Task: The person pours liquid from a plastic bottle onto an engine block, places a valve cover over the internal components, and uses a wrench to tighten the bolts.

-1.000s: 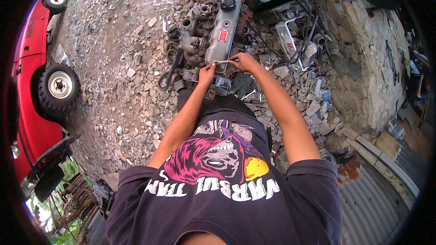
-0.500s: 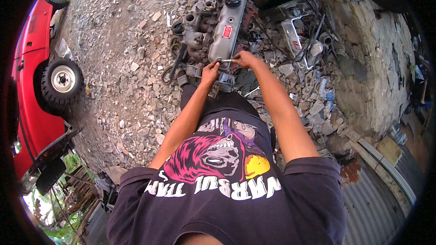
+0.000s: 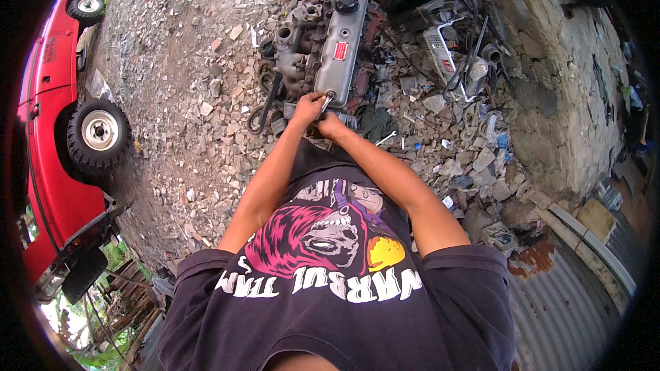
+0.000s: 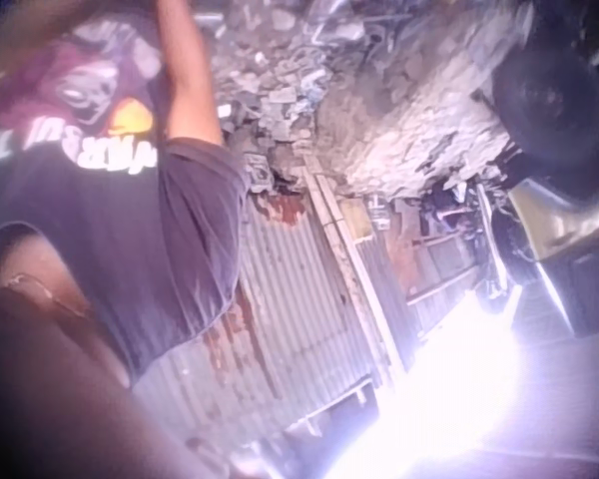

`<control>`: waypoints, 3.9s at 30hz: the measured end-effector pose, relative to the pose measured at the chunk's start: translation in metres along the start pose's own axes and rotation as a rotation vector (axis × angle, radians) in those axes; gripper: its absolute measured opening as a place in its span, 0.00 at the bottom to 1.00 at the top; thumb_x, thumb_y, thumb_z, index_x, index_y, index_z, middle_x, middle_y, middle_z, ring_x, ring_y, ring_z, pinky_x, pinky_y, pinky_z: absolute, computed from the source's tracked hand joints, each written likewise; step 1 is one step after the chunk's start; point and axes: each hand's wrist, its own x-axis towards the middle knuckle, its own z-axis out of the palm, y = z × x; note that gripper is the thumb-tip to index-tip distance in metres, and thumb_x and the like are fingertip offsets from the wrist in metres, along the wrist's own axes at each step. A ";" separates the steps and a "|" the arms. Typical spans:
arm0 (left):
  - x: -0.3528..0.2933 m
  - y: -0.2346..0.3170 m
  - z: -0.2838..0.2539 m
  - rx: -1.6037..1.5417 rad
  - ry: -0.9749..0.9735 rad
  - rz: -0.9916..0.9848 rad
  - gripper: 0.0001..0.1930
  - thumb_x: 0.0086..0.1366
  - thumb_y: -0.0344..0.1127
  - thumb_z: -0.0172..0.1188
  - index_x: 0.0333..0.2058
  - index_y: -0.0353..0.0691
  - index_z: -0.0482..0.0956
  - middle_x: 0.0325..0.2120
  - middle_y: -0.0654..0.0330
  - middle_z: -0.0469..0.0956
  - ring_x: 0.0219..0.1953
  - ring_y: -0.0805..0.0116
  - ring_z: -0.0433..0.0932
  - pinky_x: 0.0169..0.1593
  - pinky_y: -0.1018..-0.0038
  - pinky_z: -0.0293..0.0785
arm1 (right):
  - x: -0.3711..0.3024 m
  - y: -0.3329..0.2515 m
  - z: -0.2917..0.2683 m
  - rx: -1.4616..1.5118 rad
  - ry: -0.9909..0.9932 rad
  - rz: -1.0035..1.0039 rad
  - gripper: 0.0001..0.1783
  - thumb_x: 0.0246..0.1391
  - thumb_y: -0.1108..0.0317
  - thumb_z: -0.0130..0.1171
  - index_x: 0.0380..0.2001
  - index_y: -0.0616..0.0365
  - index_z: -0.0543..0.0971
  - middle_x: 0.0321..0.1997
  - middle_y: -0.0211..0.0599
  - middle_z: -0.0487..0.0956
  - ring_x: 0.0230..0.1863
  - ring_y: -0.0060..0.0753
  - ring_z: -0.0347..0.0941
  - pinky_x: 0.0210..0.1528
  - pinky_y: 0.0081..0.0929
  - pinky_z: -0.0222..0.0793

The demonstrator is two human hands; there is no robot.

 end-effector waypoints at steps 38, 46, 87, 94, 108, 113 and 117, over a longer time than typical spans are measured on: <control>-0.008 -0.013 0.021 -0.075 0.084 -0.096 0.19 0.57 0.31 0.60 0.48 0.35 0.78 0.40 0.55 0.81 0.38 0.72 0.79 0.45 0.75 0.72 | -0.014 -0.027 -0.118 -0.691 0.057 -0.140 0.15 0.59 0.59 0.53 0.41 0.58 0.80 0.32 0.40 0.82 0.31 0.31 0.79 0.33 0.29 0.71; -0.011 0.006 0.005 0.080 0.074 -0.108 0.16 0.59 0.37 0.59 0.45 0.39 0.80 0.32 0.55 0.83 0.34 0.73 0.79 0.40 0.75 0.72 | -0.041 -0.022 0.011 0.251 -0.031 0.201 0.14 0.55 0.64 0.58 0.41 0.63 0.75 0.35 0.38 0.79 0.35 0.30 0.76 0.35 0.31 0.72; -0.020 0.012 0.026 -0.110 0.302 -0.179 0.13 0.56 0.38 0.65 0.38 0.38 0.84 0.24 0.57 0.83 0.24 0.73 0.81 0.32 0.76 0.74 | 0.010 -0.048 -0.155 -0.778 0.092 -0.089 0.22 0.54 0.50 0.59 0.33 0.62 0.81 0.30 0.45 0.81 0.33 0.38 0.77 0.39 0.36 0.71; -0.003 -0.014 0.018 -0.245 0.204 -0.167 0.12 0.55 0.36 0.65 0.38 0.40 0.84 0.28 0.56 0.83 0.27 0.73 0.81 0.35 0.74 0.75 | -0.059 -0.022 -0.055 -0.010 -0.006 0.322 0.17 0.62 0.54 0.50 0.37 0.58 0.75 0.30 0.33 0.78 0.28 0.26 0.76 0.29 0.27 0.75; -0.008 0.025 -0.035 -0.501 0.019 -0.143 0.12 0.58 0.35 0.65 0.39 0.36 0.82 0.29 0.63 0.80 0.28 0.78 0.76 0.33 0.79 0.73 | -0.056 -0.051 -0.002 -0.308 0.004 -0.051 0.16 0.60 0.63 0.53 0.38 0.69 0.77 0.29 0.38 0.80 0.30 0.25 0.75 0.36 0.28 0.71; -0.016 0.013 -0.022 -0.536 0.033 -0.187 0.11 0.57 0.35 0.66 0.36 0.35 0.82 0.25 0.62 0.80 0.25 0.76 0.77 0.28 0.80 0.72 | -0.060 -0.060 -0.090 -0.686 0.099 -0.158 0.16 0.59 0.60 0.54 0.38 0.63 0.80 0.31 0.42 0.81 0.33 0.30 0.77 0.37 0.32 0.70; -0.015 -0.012 0.011 -0.517 0.113 -0.150 0.12 0.56 0.35 0.67 0.35 0.34 0.81 0.24 0.61 0.80 0.24 0.74 0.77 0.28 0.79 0.72 | -0.049 -0.098 -0.132 -0.999 0.044 -0.279 0.15 0.55 0.61 0.57 0.41 0.58 0.80 0.38 0.49 0.80 0.39 0.52 0.76 0.40 0.39 0.71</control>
